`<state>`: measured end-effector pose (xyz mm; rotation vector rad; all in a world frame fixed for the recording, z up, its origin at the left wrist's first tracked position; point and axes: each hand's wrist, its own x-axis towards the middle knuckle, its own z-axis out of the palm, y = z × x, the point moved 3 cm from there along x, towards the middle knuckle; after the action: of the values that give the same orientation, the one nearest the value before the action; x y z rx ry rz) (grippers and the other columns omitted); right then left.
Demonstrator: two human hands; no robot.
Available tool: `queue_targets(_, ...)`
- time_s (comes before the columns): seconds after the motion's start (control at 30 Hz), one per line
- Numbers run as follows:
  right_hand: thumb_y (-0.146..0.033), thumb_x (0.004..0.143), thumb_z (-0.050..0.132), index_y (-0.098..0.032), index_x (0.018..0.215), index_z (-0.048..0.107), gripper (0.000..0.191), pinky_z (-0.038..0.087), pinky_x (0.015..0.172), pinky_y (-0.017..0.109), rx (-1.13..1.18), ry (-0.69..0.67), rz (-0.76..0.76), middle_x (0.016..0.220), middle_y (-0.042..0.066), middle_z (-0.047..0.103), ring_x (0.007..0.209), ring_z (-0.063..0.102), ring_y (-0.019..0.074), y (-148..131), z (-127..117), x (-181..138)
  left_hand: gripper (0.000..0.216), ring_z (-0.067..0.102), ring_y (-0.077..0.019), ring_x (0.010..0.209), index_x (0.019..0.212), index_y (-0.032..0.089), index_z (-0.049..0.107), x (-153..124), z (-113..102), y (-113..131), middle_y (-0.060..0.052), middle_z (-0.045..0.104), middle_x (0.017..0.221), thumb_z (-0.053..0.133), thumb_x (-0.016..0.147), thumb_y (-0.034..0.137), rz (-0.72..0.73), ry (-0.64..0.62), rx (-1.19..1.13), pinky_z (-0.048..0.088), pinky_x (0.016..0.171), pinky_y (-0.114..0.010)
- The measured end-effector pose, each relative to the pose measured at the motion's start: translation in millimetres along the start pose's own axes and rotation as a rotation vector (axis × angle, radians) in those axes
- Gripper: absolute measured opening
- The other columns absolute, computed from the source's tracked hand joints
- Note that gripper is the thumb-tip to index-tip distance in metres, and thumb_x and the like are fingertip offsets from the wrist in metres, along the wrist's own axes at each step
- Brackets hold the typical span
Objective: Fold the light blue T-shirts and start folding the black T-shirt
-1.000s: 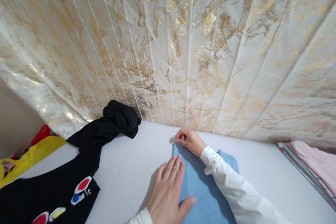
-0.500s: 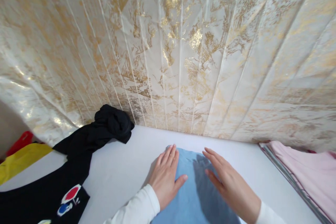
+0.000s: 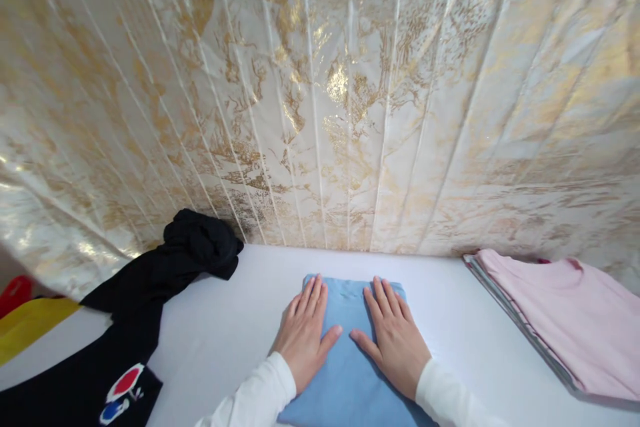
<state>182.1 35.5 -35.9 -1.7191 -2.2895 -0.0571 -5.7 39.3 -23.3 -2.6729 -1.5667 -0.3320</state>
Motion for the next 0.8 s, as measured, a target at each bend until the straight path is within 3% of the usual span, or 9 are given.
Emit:
queue_targets(0.1, -0.066, 0.086, 0.034, -0.007, 0.139, 0.039, 0.08, 0.025, 0.109, 0.054, -0.009, -0.028, 0.014, 0.15, 0.021, 0.021, 0.139, 0.016, 0.035, -2, -1, 0, 0.061, 0.017, -0.0233, 0.14, 0.147, 0.012, 0.019, -18, -4, -6, -0.012, 0.017, 0.152, 0.027, 0.098, 0.048, 0.013, 0.047, 0.023, 0.029, 0.109, -0.043)
queue_targets(0.2, -0.066, 0.086, 0.034, -0.005, 0.14, 0.038, 0.082, 0.023, 0.11, 0.053, -0.017, -0.042, 0.028, 0.15, 0.021, 0.02, 0.139, 0.014, 0.0349, -4, -3, 0, 0.056, 0.022, -0.0227, 0.139, 0.146, 0.016, 0.023, -30, -9, -10, -0.008, 0.023, 0.151, 0.026, 0.099, 0.046, 0.019, -0.004, 0.039, 0.03, 0.109, -0.044)
queue_targets(0.3, -0.066, 0.086, 0.035, -0.005, 0.14, 0.037, 0.082, 0.021, 0.111, 0.053, 0.003, -0.051, 0.028, 0.15, 0.021, 0.02, 0.139, 0.012, 0.0341, -4, -6, 3, 0.061, 0.023, -0.0252, 0.139, 0.144, 0.011, 0.029, -33, -12, -10, -0.011, 0.024, 0.15, 0.028, 0.097, 0.05, -0.053, -0.056, 0.063, 0.029, 0.109, -0.045)
queue_targets(0.43, -0.058, 0.089, 0.036, -0.008, 0.142, 0.034, 0.072, 0.024, 0.111, 0.05, 0.087, -0.074, 0.008, 0.151, 0.016, 0.019, 0.14, 0.012, 0.029, 3, -12, 0, 0.062, 0.024, -0.0264, 0.138, 0.143, 0.009, 0.03, -37, -12, -6, -0.014, 0.025, 0.149, 0.029, 0.096, 0.05, -0.069, -0.018, 0.077, 0.031, 0.108, -0.045)
queue_targets(0.63, -0.045, 0.094, 0.034, -0.018, 0.144, 0.031, 0.057, 0.03, 0.11, 0.047, 0.14, 0.037, -0.114, 0.151, 0.011, 0.025, 0.14, 0.019, 0.0237, -1, -16, -37, 0.055, 0.023, -0.0224, 0.139, 0.146, 0.016, 0.023, -53, -7, 8, -0.01, 0.023, 0.151, 0.029, 0.098, 0.043, 0.051, 0.04, 0.021, 0.031, 0.108, -0.041)
queue_targets(0.8, -0.053, 0.093, 0.033, -0.017, 0.143, 0.032, 0.062, 0.028, 0.112, 0.045, 0.094, -0.054, -0.107, 0.151, 0.009, 0.025, 0.139, 0.02, 0.0252, -16, -19, -56, 0.052, 0.022, -0.0216, 0.139, 0.146, 0.018, 0.023, -53, -9, 9, -0.009, 0.023, 0.151, 0.031, 0.099, 0.039, 0.03, 0.004, -0.02, 0.028, 0.109, -0.043)
